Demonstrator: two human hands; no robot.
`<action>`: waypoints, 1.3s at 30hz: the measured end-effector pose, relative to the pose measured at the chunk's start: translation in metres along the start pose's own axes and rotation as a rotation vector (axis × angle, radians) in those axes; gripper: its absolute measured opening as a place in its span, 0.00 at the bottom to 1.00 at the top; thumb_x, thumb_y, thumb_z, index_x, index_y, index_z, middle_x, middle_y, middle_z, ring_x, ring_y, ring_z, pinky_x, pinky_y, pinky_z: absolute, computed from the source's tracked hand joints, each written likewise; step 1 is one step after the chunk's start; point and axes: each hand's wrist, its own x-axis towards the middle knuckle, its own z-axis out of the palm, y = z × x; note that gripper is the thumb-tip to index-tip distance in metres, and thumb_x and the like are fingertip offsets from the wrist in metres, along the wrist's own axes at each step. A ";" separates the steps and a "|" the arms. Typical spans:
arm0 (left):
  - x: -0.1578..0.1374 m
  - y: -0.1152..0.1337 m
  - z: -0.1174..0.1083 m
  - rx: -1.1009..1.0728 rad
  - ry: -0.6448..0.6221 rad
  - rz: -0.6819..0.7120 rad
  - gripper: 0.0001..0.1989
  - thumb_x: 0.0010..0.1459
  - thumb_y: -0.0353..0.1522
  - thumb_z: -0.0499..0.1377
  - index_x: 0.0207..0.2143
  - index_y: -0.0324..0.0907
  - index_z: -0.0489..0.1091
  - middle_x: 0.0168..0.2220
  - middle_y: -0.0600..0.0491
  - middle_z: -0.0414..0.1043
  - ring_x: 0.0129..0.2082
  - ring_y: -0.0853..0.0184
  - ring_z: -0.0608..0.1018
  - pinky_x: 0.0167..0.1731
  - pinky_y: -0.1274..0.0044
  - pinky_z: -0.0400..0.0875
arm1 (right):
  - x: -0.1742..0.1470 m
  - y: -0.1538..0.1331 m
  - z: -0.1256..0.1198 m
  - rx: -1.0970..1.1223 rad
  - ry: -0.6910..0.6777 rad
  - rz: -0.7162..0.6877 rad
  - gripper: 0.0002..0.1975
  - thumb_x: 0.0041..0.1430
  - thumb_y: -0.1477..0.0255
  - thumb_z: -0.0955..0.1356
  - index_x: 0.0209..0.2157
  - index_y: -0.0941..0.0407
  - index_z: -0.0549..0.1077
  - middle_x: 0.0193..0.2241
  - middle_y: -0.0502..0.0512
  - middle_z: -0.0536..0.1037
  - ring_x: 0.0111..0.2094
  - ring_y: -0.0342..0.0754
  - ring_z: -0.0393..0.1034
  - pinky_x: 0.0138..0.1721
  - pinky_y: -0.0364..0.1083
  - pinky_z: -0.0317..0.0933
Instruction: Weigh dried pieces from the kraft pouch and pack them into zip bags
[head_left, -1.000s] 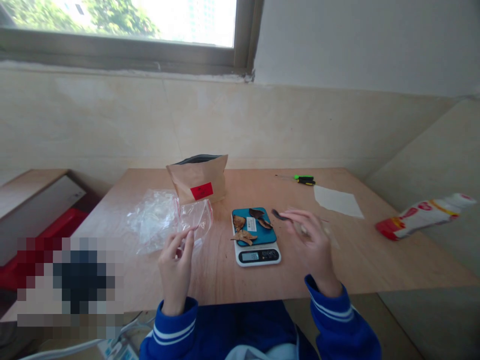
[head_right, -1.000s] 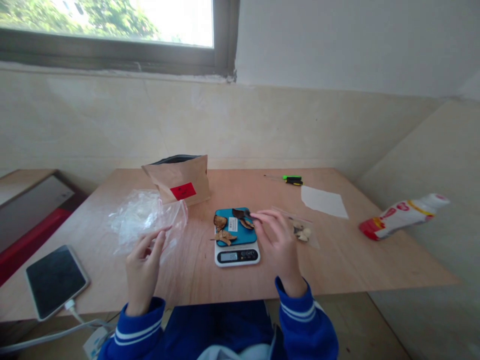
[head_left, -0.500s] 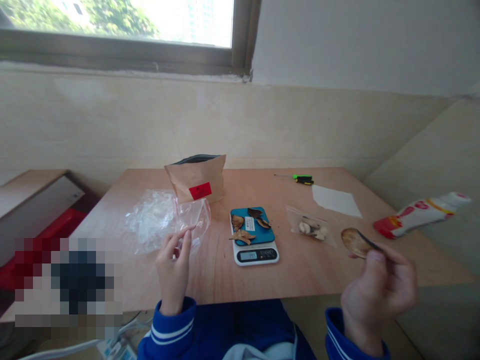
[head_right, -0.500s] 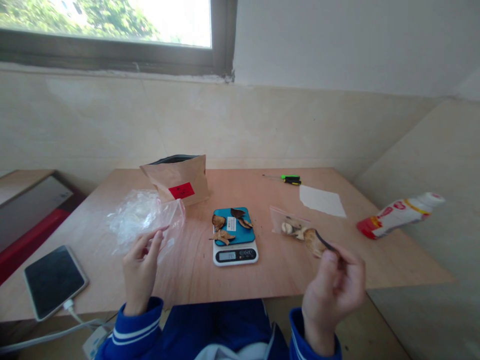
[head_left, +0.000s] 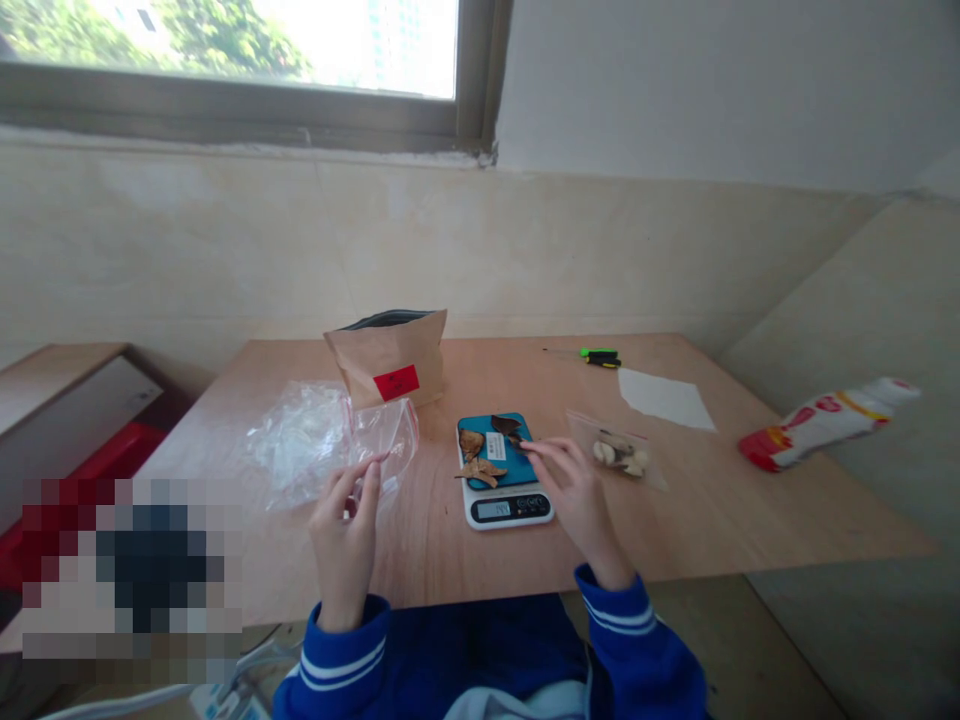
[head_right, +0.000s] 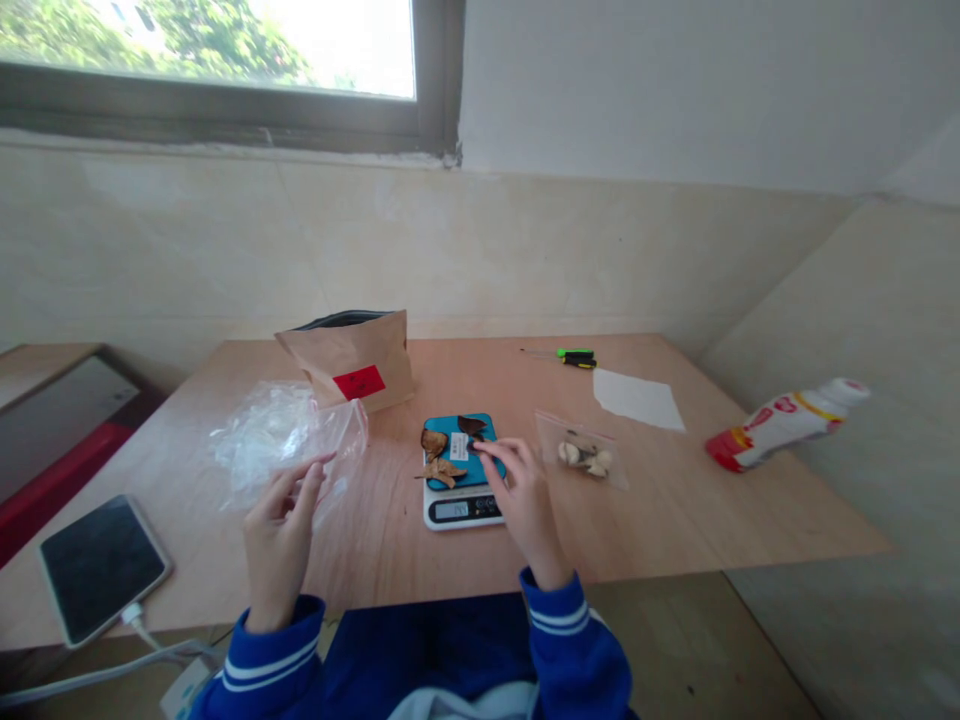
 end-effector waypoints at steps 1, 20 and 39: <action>0.000 0.000 0.000 0.003 -0.001 0.002 0.15 0.60 0.42 0.57 0.39 0.42 0.77 0.33 0.53 0.74 0.25 0.72 0.70 0.25 0.79 0.64 | 0.004 0.007 0.013 -0.052 -0.049 -0.038 0.12 0.65 0.68 0.64 0.42 0.51 0.78 0.38 0.57 0.75 0.41 0.51 0.69 0.45 0.53 0.65; -0.027 0.038 0.030 -0.173 -0.146 0.111 0.12 0.60 0.37 0.59 0.44 0.48 0.78 0.32 0.53 0.71 0.28 0.71 0.72 0.25 0.80 0.67 | 0.005 -0.058 0.050 0.515 -0.303 0.227 0.15 0.62 0.66 0.64 0.47 0.54 0.57 0.30 0.49 0.73 0.28 0.45 0.69 0.32 0.46 0.64; -0.027 0.054 0.034 -0.138 0.049 0.216 0.14 0.60 0.31 0.58 0.48 0.48 0.75 0.31 0.55 0.70 0.23 0.76 0.71 0.23 0.81 0.68 | 0.037 -0.031 0.017 0.653 -0.388 0.344 0.10 0.58 0.64 0.66 0.36 0.53 0.63 0.24 0.45 0.71 0.22 0.42 0.66 0.24 0.42 0.61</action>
